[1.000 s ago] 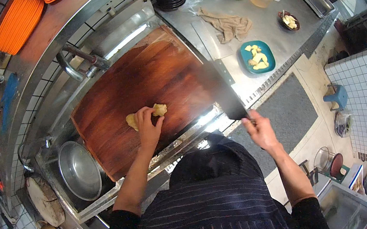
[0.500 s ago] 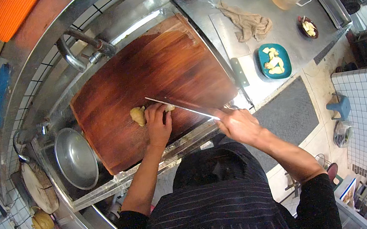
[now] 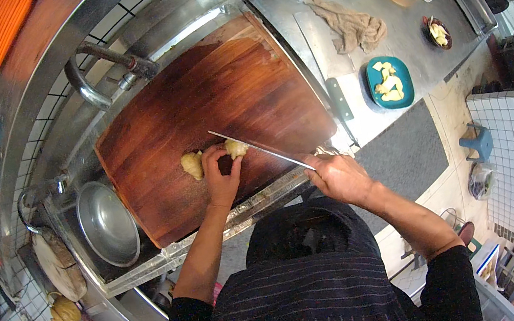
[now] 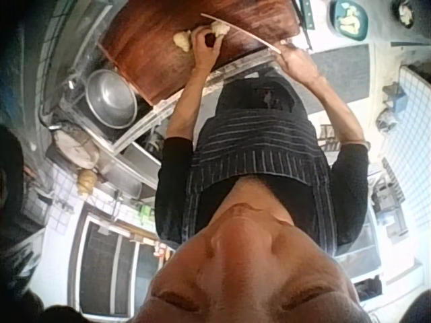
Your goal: The person selects ginger from a container, washes it in a sink, and slices it on a wooden cutting board using a knife. The sliced ginger is placed into a small bowl. The person also retrieves a container from a refrigerator and places it on the counter.
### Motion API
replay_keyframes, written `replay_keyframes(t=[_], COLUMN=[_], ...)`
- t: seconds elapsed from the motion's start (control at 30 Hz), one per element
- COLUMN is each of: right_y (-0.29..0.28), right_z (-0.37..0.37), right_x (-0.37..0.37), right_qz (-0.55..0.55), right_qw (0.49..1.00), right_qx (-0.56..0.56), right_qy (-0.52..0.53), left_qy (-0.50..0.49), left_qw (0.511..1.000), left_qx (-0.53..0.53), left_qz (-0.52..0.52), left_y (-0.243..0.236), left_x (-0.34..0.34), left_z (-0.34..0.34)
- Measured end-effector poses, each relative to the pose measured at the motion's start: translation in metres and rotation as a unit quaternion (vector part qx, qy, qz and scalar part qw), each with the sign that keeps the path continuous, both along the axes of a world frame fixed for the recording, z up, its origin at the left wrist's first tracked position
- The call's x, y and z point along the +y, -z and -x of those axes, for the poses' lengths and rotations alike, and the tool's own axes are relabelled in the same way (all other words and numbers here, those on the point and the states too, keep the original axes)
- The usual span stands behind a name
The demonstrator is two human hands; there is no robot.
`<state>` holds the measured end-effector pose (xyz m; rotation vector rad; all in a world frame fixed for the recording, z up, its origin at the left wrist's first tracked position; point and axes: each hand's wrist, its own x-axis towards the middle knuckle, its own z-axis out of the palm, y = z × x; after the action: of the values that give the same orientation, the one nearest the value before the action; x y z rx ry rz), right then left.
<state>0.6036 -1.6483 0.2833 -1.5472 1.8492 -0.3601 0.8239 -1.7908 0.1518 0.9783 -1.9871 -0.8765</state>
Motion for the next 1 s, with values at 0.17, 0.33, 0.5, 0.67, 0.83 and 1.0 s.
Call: replay_keyframes(t=[0.17,0.33,0.5,0.67,0.83,1.0], right_y=[0.007,0.007,0.002,-0.001,-0.009,-0.011], right_z=[0.001,0.002,0.0,0.0,0.0,0.002], right_x=[0.003,0.002,-0.001,0.005,0.01,0.016], right_qz=[0.034,0.027,0.014,0.03,-0.012,0.002], right_qw=[0.999,1.0,1.0,0.999,0.997,0.995], right_qx=[-0.002,-0.001,-0.002,0.027,0.053,0.072], right_qy=[-0.004,-0.012,0.012,-0.023,-0.05,-0.07], left_qy=[0.041,0.021,0.048,0.048,0.044,0.06], left_qw=[0.995,0.997,0.994,0.992,0.991,0.991], left_qx=[-0.031,-0.03,-0.038,-0.055,-0.088,-0.097], left_qz=[0.083,0.071,0.096,0.103,0.091,0.065], left_y=[-0.009,-0.013,0.0,0.005,0.017,0.024], left_x=[-0.007,-0.008,-0.006,-0.004,-0.001,0.001], left_z=[0.001,0.009,0.011,0.011,0.005,-0.001])
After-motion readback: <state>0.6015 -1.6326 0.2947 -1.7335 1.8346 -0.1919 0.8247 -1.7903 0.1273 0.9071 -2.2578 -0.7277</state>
